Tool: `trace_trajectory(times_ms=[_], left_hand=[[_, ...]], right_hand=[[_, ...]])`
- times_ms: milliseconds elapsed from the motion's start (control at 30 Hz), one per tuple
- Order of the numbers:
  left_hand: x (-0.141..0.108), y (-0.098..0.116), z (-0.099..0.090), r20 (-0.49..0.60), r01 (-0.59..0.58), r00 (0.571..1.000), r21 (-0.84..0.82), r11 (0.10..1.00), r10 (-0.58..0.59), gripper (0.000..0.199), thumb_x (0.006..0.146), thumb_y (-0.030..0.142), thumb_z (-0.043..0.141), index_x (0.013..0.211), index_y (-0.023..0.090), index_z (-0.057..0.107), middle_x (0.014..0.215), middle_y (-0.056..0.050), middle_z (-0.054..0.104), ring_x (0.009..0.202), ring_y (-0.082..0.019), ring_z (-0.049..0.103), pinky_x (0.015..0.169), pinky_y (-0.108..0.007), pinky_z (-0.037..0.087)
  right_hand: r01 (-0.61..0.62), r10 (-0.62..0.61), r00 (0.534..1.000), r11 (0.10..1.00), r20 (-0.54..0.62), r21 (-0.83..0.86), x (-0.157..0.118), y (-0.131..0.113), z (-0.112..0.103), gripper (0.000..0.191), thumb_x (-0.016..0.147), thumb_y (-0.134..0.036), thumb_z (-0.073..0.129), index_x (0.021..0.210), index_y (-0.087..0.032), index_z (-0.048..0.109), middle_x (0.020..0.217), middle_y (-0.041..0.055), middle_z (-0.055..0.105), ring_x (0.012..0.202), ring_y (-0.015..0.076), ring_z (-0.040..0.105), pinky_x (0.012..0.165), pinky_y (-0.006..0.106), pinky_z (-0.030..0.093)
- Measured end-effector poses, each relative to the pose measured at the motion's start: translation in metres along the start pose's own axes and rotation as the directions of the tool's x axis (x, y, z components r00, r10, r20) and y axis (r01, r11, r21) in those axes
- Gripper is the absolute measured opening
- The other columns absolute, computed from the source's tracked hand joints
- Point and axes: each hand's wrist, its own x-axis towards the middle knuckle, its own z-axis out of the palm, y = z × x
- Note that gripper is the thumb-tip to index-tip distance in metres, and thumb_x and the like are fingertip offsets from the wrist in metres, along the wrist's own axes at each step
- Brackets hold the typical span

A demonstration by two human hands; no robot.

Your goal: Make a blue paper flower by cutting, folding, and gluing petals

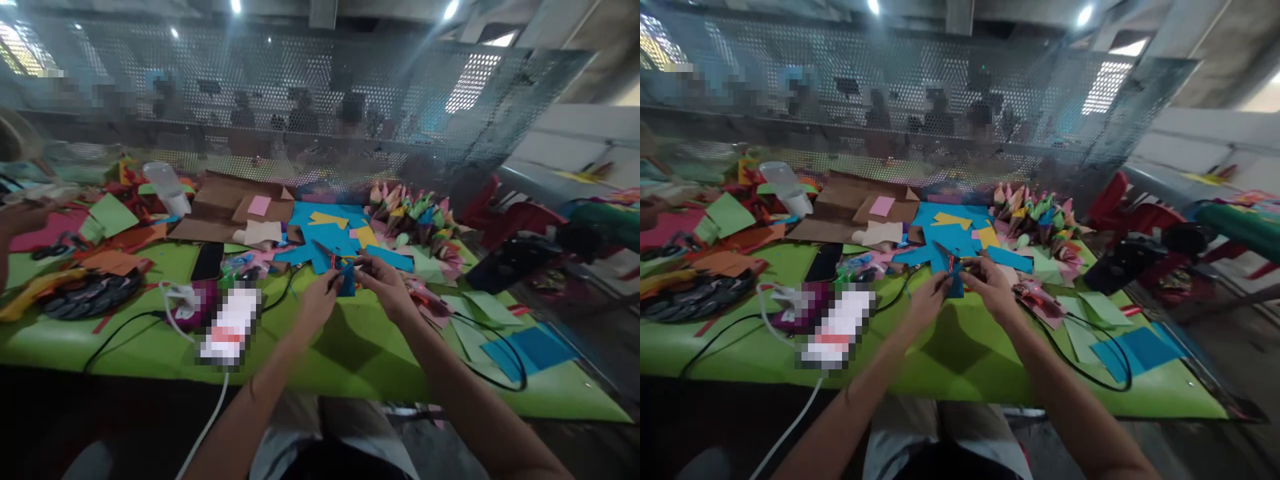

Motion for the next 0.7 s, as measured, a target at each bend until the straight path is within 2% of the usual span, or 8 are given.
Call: trace_trajectory(times_ms=[100, 167, 300, 400, 500, 600, 700], left_hand=[[0.004, 0.012, 0.001, 0.063, -0.041, 0.997, 0.126, 0.991, 0.033, 0.011, 0.084, 0.028, 0.065, 0.075, 0.026, 0.072, 0.070, -0.002, 0.066, 0.064, -0.020, 0.052, 0.066, -0.028, 0.039], [0.008, 0.019, 0.003, 0.115, -0.044, 0.993, 0.145, 0.989, 0.027, 0.012, 0.085, 0.027, 0.065, 0.077, 0.027, 0.073, 0.074, -0.003, 0.068, 0.067, -0.020, 0.055, 0.068, -0.029, 0.040], [0.016, 0.023, 0.008, 0.111, -0.008, 0.994, 0.038, 0.999, 0.003, 0.005, 0.077, 0.032, 0.074, 0.075, 0.027, 0.073, 0.076, -0.003, 0.069, 0.072, -0.021, 0.057, 0.071, -0.029, 0.042], [0.019, 0.015, 0.008, 0.094, 0.012, 0.995, -0.013, 1.000, -0.011, 0.013, 0.077, 0.038, 0.073, 0.075, 0.025, 0.071, 0.063, -0.001, 0.061, 0.064, -0.018, 0.053, 0.065, -0.028, 0.042], [0.019, 0.006, 0.006, 0.052, 0.033, 0.998, -0.039, 0.999, -0.031, 0.022, 0.078, 0.044, 0.071, 0.075, 0.022, 0.069, 0.056, 0.002, 0.054, 0.054, -0.014, 0.046, 0.056, -0.026, 0.036], [0.018, 0.001, 0.002, 0.037, 0.030, 0.999, -0.020, 0.999, -0.030, 0.027, 0.077, 0.046, 0.070, 0.075, 0.020, 0.068, 0.055, 0.003, 0.053, 0.052, -0.012, 0.044, 0.053, -0.025, 0.033], [0.017, -0.002, 0.000, 0.072, 0.047, 0.996, -0.019, 0.999, -0.046, 0.031, 0.075, 0.049, 0.072, 0.080, 0.019, 0.069, 0.056, 0.003, 0.055, 0.053, -0.011, 0.046, 0.053, -0.024, 0.034]], right_hand=[[0.027, -0.026, 0.999, 0.999, -0.047, 0.021, 0.007, -0.001, -0.003, 0.049, 0.069, -0.059, 0.078, 0.099, -0.023, 0.064, 0.071, -0.0025, 0.058, 0.067, 0.0159, 0.054, 0.059, 0.028, 0.044], [0.033, -0.032, 0.997, 0.999, -0.065, 0.019, 0.012, -0.003, -0.008, 0.047, 0.068, -0.055, 0.080, 0.097, -0.022, 0.065, 0.071, -0.0029, 0.059, 0.066, 0.0147, 0.053, 0.059, 0.027, 0.043], [-0.010, 0.015, 0.995, 0.999, -0.096, 0.052, 0.019, -0.003, -0.017, 0.040, 0.066, -0.055, 0.080, 0.079, -0.020, 0.066, 0.070, -0.0014, 0.060, 0.062, 0.0132, 0.050, 0.058, 0.028, 0.040], [-0.002, 0.027, 0.982, 0.991, -0.189, 0.131, 0.017, 0.003, -0.018, 0.040, 0.065, -0.055, 0.080, 0.076, -0.020, 0.064, 0.073, -0.0004, 0.062, 0.063, 0.0132, 0.050, 0.058, 0.028, 0.041], [0.032, 0.008, 0.972, 0.985, -0.234, 0.167, 0.013, 0.011, -0.018, 0.040, 0.066, -0.053, 0.082, 0.082, -0.021, 0.064, 0.079, 0.0003, 0.064, 0.068, 0.0144, 0.055, 0.062, 0.028, 0.045], [0.036, -0.001, 0.977, 0.986, -0.211, 0.165, 0.010, 0.019, -0.019, 0.047, 0.065, -0.050, 0.085, 0.099, -0.022, 0.066, 0.096, 0.0046, 0.070, 0.079, 0.0174, 0.063, 0.066, 0.029, 0.049], [-0.008, 0.030, 0.989, 0.989, -0.146, 0.151, 0.010, 0.024, -0.019, 0.040, 0.065, -0.050, 0.085, 0.090, -0.022, 0.069, 0.114, 0.0104, 0.072, 0.103, 0.0260, 0.067, 0.070, 0.031, 0.052]])
